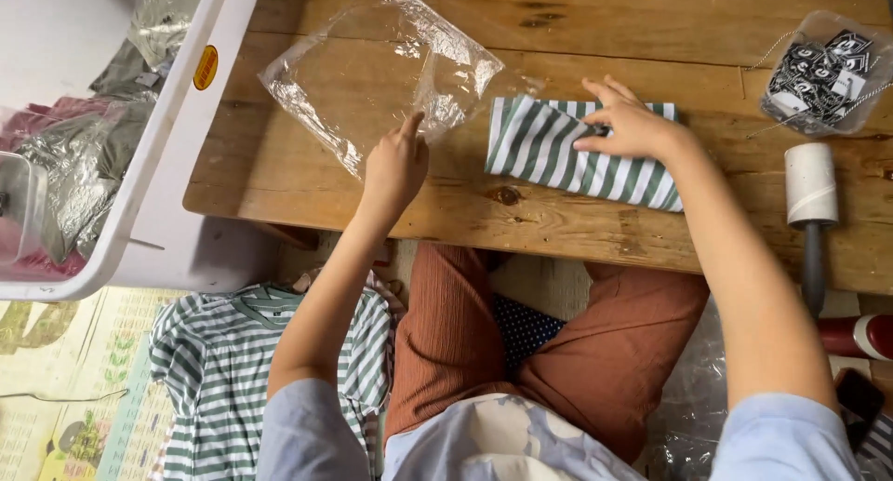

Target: Preparing a t-shirt for sale by lint-rolling the fabric, folding it, attaching a brand tag, and sealing it inside a plastic bag.

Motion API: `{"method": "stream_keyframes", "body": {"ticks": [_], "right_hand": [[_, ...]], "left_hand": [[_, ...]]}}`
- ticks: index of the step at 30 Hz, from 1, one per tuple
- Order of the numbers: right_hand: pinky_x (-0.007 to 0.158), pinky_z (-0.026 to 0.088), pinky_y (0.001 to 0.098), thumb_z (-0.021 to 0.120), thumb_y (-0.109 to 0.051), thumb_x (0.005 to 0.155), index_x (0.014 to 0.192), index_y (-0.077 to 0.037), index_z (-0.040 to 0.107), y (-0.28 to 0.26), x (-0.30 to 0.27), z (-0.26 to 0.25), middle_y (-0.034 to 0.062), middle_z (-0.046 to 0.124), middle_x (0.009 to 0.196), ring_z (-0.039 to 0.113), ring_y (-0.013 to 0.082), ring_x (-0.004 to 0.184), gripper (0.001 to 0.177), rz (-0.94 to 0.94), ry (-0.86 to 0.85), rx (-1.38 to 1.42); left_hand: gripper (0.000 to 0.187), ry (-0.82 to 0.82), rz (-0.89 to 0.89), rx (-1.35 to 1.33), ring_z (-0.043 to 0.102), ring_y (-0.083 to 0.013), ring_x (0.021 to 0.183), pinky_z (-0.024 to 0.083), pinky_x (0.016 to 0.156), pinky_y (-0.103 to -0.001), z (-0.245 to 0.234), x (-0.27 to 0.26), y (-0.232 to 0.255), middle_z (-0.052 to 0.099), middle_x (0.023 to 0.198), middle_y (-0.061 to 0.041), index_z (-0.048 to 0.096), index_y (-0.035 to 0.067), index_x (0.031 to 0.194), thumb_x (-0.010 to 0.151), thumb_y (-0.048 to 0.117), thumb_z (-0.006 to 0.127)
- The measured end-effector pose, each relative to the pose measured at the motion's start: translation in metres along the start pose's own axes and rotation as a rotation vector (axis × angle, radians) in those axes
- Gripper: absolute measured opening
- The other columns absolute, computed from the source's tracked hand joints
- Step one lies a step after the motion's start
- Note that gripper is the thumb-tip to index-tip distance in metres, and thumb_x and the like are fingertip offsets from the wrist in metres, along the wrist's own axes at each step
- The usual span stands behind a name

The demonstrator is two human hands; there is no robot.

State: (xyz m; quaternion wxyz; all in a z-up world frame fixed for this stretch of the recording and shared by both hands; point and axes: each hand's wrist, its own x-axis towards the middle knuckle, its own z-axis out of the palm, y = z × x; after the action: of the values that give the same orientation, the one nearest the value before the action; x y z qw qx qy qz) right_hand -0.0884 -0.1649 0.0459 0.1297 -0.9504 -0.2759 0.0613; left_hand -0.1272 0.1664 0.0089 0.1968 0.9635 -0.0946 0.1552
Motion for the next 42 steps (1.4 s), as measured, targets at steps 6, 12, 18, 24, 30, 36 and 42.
{"method": "stream_keyframes", "body": {"ticks": [6, 12, 18, 24, 30, 36, 42], "right_hand": [[0.1, 0.019, 0.0497, 0.06, -0.037, 0.075, 0.094, -0.005, 0.062, 0.015, 0.006, 0.013, 0.0109, 0.05, 0.111, 0.044, 0.0353, 0.108, 0.037, 0.11, 0.015, 0.07], [0.066, 0.047, 0.0344, 0.061, -0.021, 0.082, 0.081, -0.004, 0.053, -0.006, -0.052, 0.022, 0.0039, 0.043, 0.094, 0.056, 0.0279, 0.08, 0.019, -0.12, 0.5, -0.104], [0.059, 0.033, 0.0302, 0.061, 0.006, 0.08, 0.085, 0.018, 0.053, -0.074, -0.108, -0.013, 0.0198, 0.039, 0.09, 0.035, 0.024, 0.069, 0.016, -0.158, 0.778, 0.045], [0.055, 0.031, 0.026, 0.063, -0.002, 0.08, 0.08, 0.012, 0.057, -0.081, -0.104, -0.001, 0.0151, 0.04, 0.088, 0.034, 0.0192, 0.066, 0.016, -0.153, 0.79, -0.042], [0.044, 0.034, 0.0254, 0.066, 0.003, 0.073, 0.09, 0.01, 0.058, -0.094, -0.11, -0.008, 0.0122, 0.041, 0.088, 0.037, 0.0146, 0.054, 0.02, -0.086, 0.676, -0.083], [0.044, 0.044, 0.0273, 0.062, 0.008, 0.066, 0.089, 0.002, 0.063, -0.108, -0.117, -0.026, 0.0107, 0.044, 0.091, 0.045, 0.0152, 0.048, 0.023, -0.023, 0.602, -0.303], [0.038, 0.045, 0.0182, 0.059, 0.006, 0.073, 0.084, -0.002, 0.064, -0.115, -0.112, -0.035, 0.009, 0.043, 0.087, 0.041, 0.0096, 0.043, 0.015, -0.104, 0.491, -0.499]], "left_hand": [[0.035, -0.136, -0.102, -0.258, 0.059, -0.0308, 0.084, 0.049, 0.068, -0.044, -0.038, 0.014, 0.02, 0.061, 0.095, -0.01, 0.049, 0.02, 0.113, 0.08, 0.028, 0.045], [0.047, -0.283, -0.063, -0.395, 0.051, -0.0314, 0.103, 0.04, 0.086, -0.043, -0.059, 0.019, 0.055, 0.052, 0.113, -0.015, 0.039, 0.018, 0.125, 0.082, 0.034, 0.035], [0.052, -0.248, 0.179, -0.358, 0.049, -0.0352, 0.105, 0.042, 0.087, -0.04, -0.048, 0.018, 0.081, 0.045, 0.118, -0.027, 0.015, -0.004, 0.129, 0.089, 0.028, 0.023], [0.05, -0.165, 0.302, -0.346, 0.033, -0.0288, 0.122, 0.039, 0.093, -0.038, -0.062, 0.008, 0.114, 0.036, 0.128, -0.022, 0.015, -0.003, 0.129, 0.088, 0.025, 0.026], [0.049, -0.104, 0.361, -0.309, 0.051, -0.0365, 0.1, 0.044, 0.082, -0.041, -0.071, 0.003, 0.127, 0.039, 0.128, -0.022, 0.018, 0.007, 0.132, 0.089, 0.026, 0.031], [0.05, -0.211, 0.529, -0.187, 0.012, -0.0329, 0.127, 0.013, 0.104, -0.043, -0.081, -0.003, 0.142, 0.023, 0.134, -0.021, 0.022, -0.007, 0.128, 0.089, 0.025, 0.024], [0.048, -0.152, 0.555, -0.349, 0.018, -0.0375, 0.125, 0.017, 0.103, -0.044, -0.085, -0.003, 0.154, 0.032, 0.127, -0.03, 0.025, -0.01, 0.124, 0.084, 0.016, 0.032]]}}
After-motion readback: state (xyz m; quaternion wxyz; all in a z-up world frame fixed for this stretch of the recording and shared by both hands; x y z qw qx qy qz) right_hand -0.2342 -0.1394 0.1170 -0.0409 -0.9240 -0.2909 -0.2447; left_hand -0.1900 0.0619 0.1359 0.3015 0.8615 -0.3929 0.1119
